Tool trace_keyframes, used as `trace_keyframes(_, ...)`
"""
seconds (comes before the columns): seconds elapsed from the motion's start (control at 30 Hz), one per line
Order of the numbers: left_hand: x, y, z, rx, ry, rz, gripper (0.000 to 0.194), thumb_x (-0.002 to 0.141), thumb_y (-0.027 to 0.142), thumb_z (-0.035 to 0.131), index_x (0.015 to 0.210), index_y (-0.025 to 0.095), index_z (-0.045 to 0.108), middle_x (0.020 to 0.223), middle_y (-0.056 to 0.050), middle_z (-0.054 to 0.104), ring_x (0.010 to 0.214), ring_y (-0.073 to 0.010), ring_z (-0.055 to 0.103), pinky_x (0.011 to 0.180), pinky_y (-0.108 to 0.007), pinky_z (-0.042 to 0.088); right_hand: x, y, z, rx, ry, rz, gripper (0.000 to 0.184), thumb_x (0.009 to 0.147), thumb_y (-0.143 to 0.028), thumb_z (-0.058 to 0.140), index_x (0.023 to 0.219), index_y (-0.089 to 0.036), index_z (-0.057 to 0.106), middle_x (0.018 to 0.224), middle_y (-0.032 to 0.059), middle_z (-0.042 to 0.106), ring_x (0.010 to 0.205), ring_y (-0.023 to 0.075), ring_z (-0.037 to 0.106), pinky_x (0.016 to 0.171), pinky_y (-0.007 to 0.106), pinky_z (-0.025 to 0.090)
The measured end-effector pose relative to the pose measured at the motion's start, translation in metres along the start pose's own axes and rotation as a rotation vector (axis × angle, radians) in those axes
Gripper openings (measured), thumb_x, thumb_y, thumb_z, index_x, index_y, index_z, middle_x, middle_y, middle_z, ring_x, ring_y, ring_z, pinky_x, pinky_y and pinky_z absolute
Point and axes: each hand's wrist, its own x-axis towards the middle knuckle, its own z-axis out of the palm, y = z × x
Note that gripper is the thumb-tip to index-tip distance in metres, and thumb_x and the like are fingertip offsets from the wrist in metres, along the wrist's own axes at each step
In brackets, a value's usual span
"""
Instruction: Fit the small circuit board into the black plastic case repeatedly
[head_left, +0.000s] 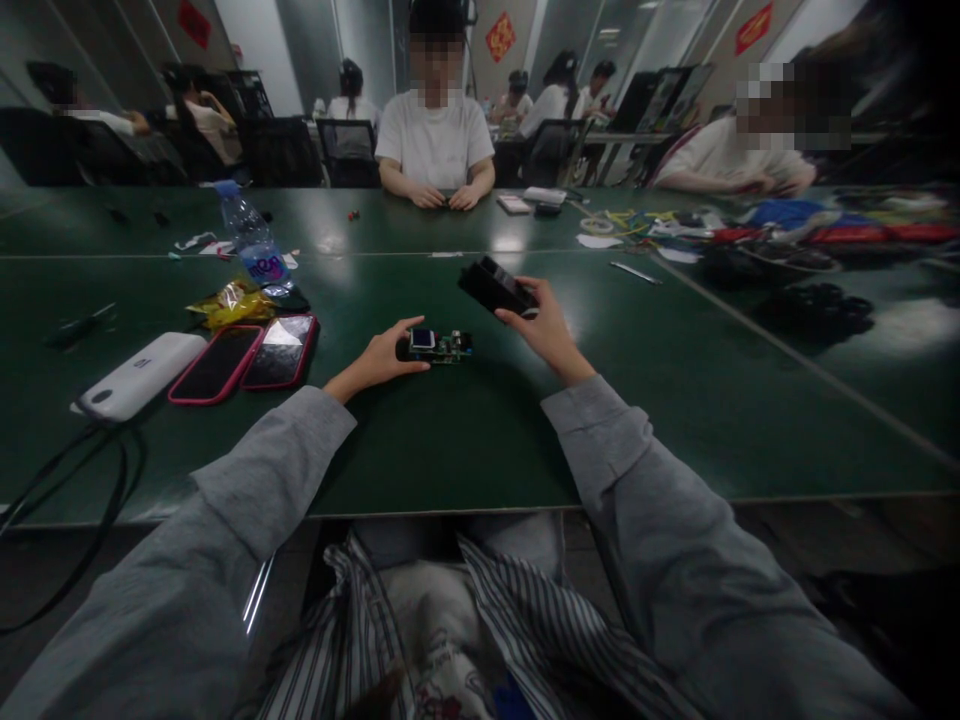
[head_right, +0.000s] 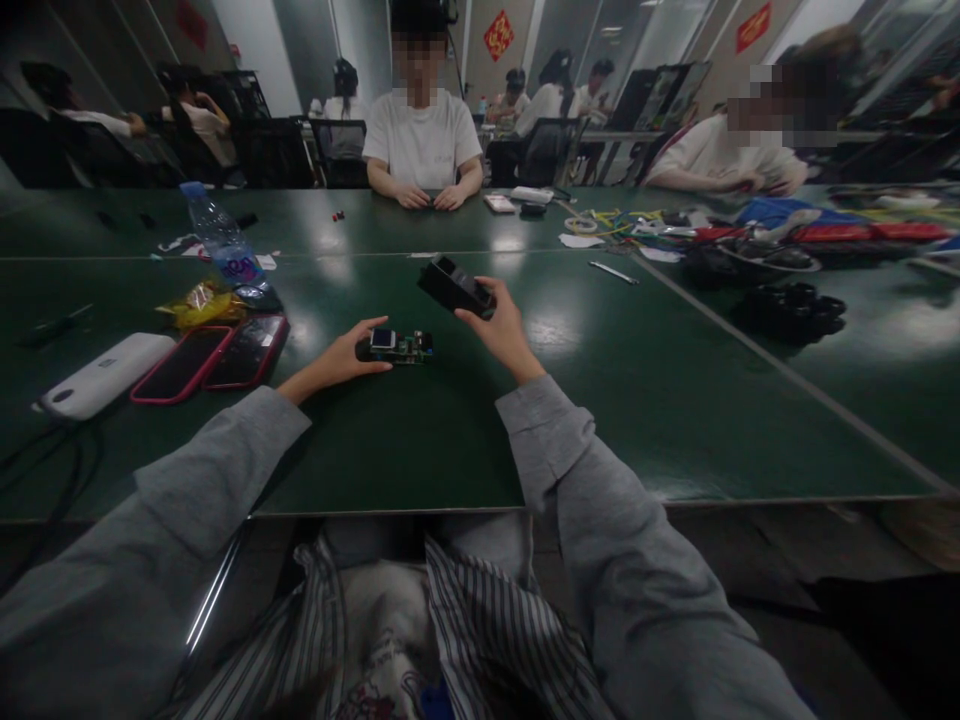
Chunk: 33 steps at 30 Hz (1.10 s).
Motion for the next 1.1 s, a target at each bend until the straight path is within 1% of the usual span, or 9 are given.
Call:
trace_keyframes(0.07, 0.000, -0.001, 0.000, -0.007, -0.002, 0.003, 0.085, 0.074, 0.042, 0.075, 0.146, 0.028, 0.033, 0.143, -0.012, 0.049, 0.124, -0.0325, 0.055, 0.105, -0.052, 0.042, 0.001, 0.012, -0.009, -0.165, 0.065, 0.000, 0.053, 0.075, -0.030, 0.072, 0.123, -0.024, 0.050, 0.119, 0.0118, 0.056, 0.111, 0.0332, 0.054, 0.096, 0.057, 0.046)
trace_keyframes(0.17, 0.000, 0.000, -0.001, -0.008, -0.007, -0.005, 0.084, 0.074, 0.042, 0.075, 0.145, 0.028, 0.033, 0.142, -0.012, 0.051, 0.124, -0.0329, 0.055, 0.105, -0.053, 0.043, -0.002, 0.028, -0.018, -0.334, 0.082, 0.031, 0.053, 0.074, -0.023, 0.072, 0.122, -0.020, 0.052, 0.119, 0.0148, 0.054, 0.115, 0.0363, 0.050, 0.100, 0.061, 0.041)
trace_keyframes(0.3, 0.001, 0.002, -0.002, -0.002, -0.021, -0.017, 0.084, 0.074, 0.041, 0.076, 0.146, 0.026, 0.033, 0.139, -0.013, 0.054, 0.124, -0.0324, 0.055, 0.105, -0.052, 0.042, -0.005, 0.044, -0.020, -0.446, 0.087, 0.109, 0.054, 0.073, -0.021, 0.072, 0.123, -0.015, 0.052, 0.117, 0.0171, 0.054, 0.113, 0.0360, 0.052, 0.096, 0.058, 0.044)
trace_keyframes(0.43, 0.001, 0.003, -0.001, 0.001, -0.006, 0.004, 0.083, 0.075, 0.040, 0.076, 0.145, 0.025, 0.034, 0.138, -0.013, 0.054, 0.122, -0.0315, 0.056, 0.104, -0.051, 0.042, -0.007, 0.056, -0.017, -0.527, 0.050, 0.137, 0.055, 0.075, -0.027, 0.071, 0.126, -0.015, 0.052, 0.116, 0.0172, 0.056, 0.111, 0.0348, 0.053, 0.094, 0.054, 0.045)
trace_keyframes(0.6, 0.000, 0.002, 0.001, 0.006, 0.052, 0.028, 0.080, 0.075, 0.036, 0.077, 0.143, 0.025, 0.037, 0.128, -0.011, 0.060, 0.114, -0.0289, 0.061, 0.099, -0.048, 0.047, -0.007, 0.061, -0.015, -0.581, 0.013, 0.156, 0.055, 0.081, -0.034, 0.066, 0.130, -0.013, 0.050, 0.119, 0.0199, 0.054, 0.115, 0.0358, 0.051, 0.095, 0.053, 0.044)
trace_keyframes(0.73, 0.001, -0.003, 0.003, -0.083, 0.071, 0.019, 0.081, 0.075, 0.033, 0.077, 0.144, 0.025, 0.034, 0.117, -0.010, 0.065, 0.106, -0.0261, 0.065, 0.093, -0.045, 0.051, -0.008, 0.062, -0.014, -0.587, 0.024, 0.155, 0.057, 0.082, -0.036, 0.065, 0.130, -0.012, 0.049, 0.119, 0.0208, 0.053, 0.115, 0.0371, 0.050, 0.095, 0.055, 0.044)
trace_keyframes(0.87, 0.002, -0.008, 0.004, -0.161, 0.060, 0.005, 0.085, 0.073, 0.030, 0.079, 0.144, 0.027, 0.033, 0.116, -0.009, 0.065, 0.106, -0.0264, 0.064, 0.092, -0.047, 0.052, -0.008, 0.063, -0.014, -0.578, 0.004, 0.149, 0.056, 0.081, -0.037, 0.066, 0.129, -0.011, 0.050, 0.118, 0.0202, 0.053, 0.113, 0.0361, 0.050, 0.096, 0.054, 0.043)
trace_keyframes(1.0, 0.003, -0.011, 0.003, -0.212, 0.036, 0.000, 0.090, 0.070, 0.025, 0.081, 0.145, 0.028, 0.032, 0.124, -0.010, 0.059, 0.109, -0.0279, 0.063, 0.093, -0.049, 0.051, -0.009, 0.066, -0.013, -0.565, 0.008, 0.140, 0.056, 0.082, -0.038, 0.065, 0.128, -0.012, 0.049, 0.118, 0.0202, 0.053, 0.113, 0.0358, 0.051, 0.095, 0.054, 0.043)
trace_keyframes(1.1, 0.003, -0.012, 0.001, -0.229, 0.029, 0.009, 0.091, 0.069, 0.021, 0.080, 0.146, 0.029, 0.031, 0.126, -0.011, 0.057, 0.106, -0.0274, 0.063, 0.091, -0.048, 0.053, -0.009, 0.067, -0.013, -0.561, 0.010, 0.126, 0.056, 0.081, -0.038, 0.065, 0.129, -0.012, 0.049, 0.117, 0.0200, 0.053, 0.113, 0.0356, 0.051, 0.096, 0.053, 0.043)
